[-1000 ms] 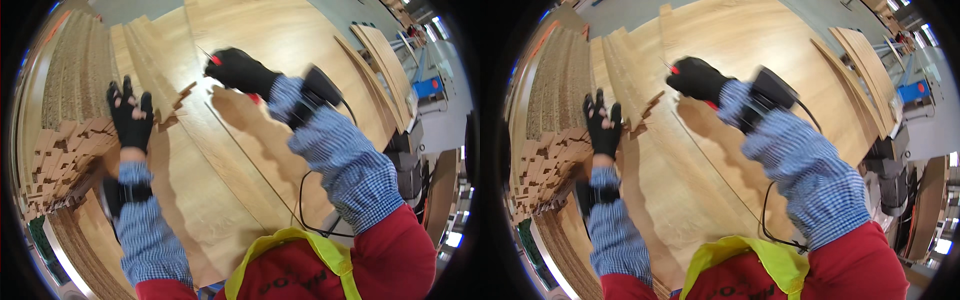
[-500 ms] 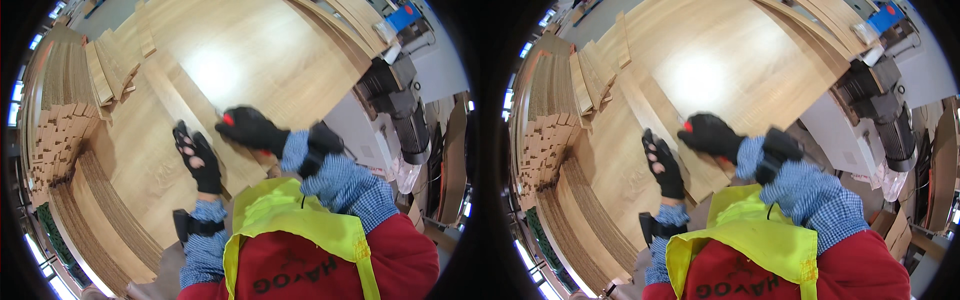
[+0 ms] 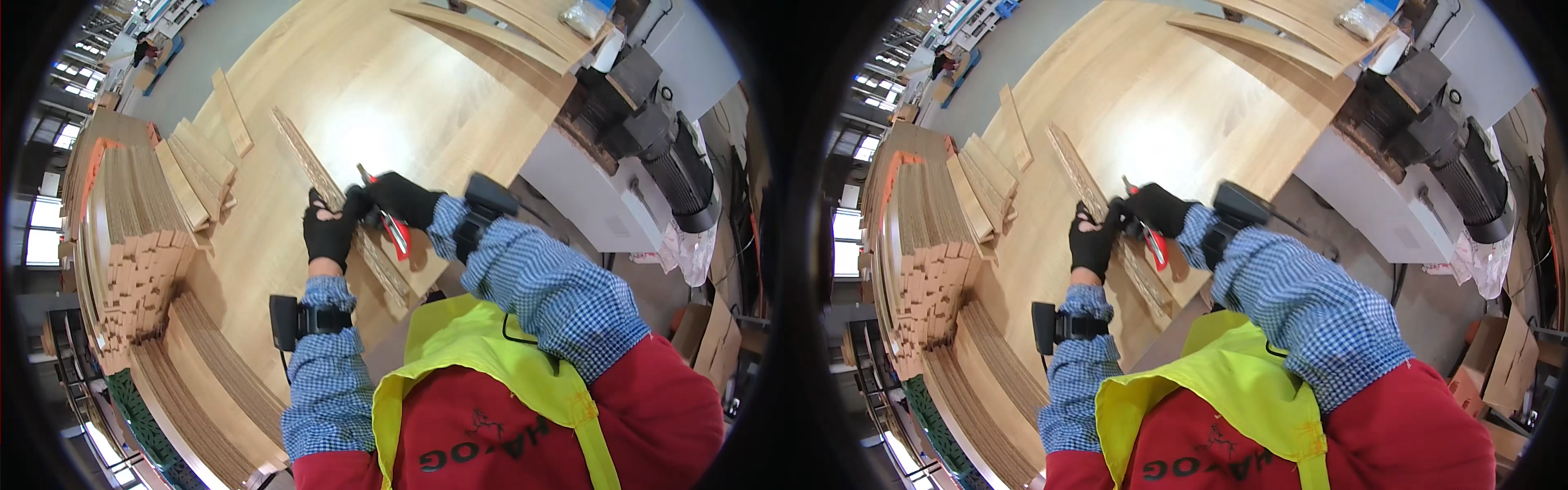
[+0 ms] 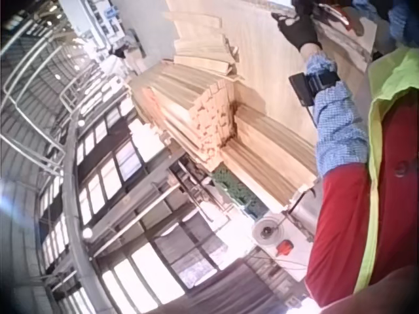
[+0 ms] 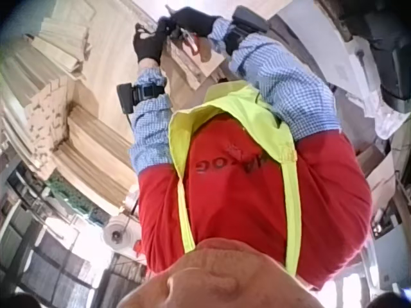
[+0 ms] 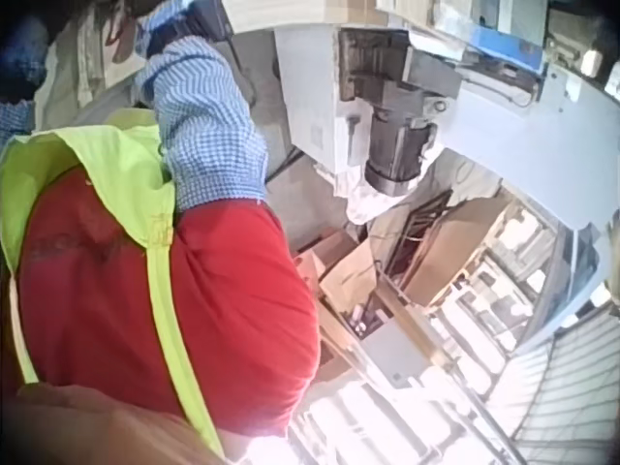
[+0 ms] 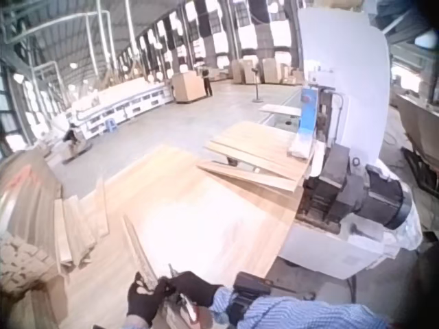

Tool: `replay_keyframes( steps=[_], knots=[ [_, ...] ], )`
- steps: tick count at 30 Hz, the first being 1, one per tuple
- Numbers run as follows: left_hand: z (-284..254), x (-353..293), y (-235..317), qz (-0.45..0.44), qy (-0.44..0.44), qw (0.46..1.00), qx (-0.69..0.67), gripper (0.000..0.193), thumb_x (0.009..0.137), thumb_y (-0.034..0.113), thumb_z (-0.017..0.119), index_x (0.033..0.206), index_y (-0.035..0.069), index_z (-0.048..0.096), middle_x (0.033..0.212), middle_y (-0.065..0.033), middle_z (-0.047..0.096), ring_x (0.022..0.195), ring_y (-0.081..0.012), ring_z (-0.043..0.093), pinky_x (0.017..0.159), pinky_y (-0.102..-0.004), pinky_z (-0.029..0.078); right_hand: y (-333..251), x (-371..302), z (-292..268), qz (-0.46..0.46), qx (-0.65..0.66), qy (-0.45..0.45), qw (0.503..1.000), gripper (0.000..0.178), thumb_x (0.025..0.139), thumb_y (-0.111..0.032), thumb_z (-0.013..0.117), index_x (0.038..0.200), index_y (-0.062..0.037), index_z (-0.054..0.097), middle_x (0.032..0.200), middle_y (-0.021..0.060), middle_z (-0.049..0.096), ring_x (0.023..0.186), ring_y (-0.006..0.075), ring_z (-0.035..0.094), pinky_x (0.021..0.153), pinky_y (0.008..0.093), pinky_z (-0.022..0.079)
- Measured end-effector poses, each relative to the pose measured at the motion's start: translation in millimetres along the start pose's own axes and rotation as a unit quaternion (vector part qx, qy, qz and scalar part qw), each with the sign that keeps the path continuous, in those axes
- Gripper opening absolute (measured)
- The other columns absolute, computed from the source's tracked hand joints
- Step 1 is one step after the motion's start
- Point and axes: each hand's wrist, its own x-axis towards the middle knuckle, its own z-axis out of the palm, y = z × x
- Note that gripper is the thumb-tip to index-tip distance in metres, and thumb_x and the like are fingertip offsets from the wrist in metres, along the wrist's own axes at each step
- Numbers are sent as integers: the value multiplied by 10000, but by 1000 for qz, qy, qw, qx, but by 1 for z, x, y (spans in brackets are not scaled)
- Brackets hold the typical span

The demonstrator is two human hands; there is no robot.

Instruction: Using a utility knife to cut strips of wood veneer on a large work table.

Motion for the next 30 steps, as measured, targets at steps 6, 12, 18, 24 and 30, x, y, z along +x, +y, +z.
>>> replay_keyframes(
  steps=[6,12,18,24,30],
  knots=[
    [-22,16,-22,-24,-19,969,-247,264,827,112,672,1048,-3,586,920,-95,675,827,-186,636,732,-298,505,-24,-33,-26,0,86,103,991,296,921,-290,602,1050,-24,600,834,105,673,581,142,601,514,284,504],
    [-13,167,-36,23,16,958,-285,298,858,55,626,1136,-24,552,1000,-124,653,929,-195,602,825,-290,472,-69,-65,-47,70,-33,234,969,309,939,-301,582,995,3,591,787,106,653,490,129,565,459,254,461],
    [-32,393,-176,109,224,968,24,510,867,355,630,1156,-60,565,1078,-259,623,1016,-348,602,901,-404,476,-92,-62,-50,107,-9,300,948,323,928,-296,588,1011,16,571,780,115,630,453,123,532,411,271,464],
    [-45,414,-182,-102,19,935,339,827,810,591,576,1490,437,131,1538,-170,226,1396,-365,254,1070,-668,172,-101,-59,-62,109,-31,294,949,346,919,-348,611,1067,-38,570,828,80,615,551,110,538,499,270,472],
    [-50,406,-129,-215,-10,870,443,708,891,497,517,1497,382,170,1549,-162,199,1396,-359,268,1068,-637,210,-150,-87,-78,134,-202,389,889,418,900,-351,625,1125,-29,483,810,67,595,610,109,560,547,275,481]
  ],
)
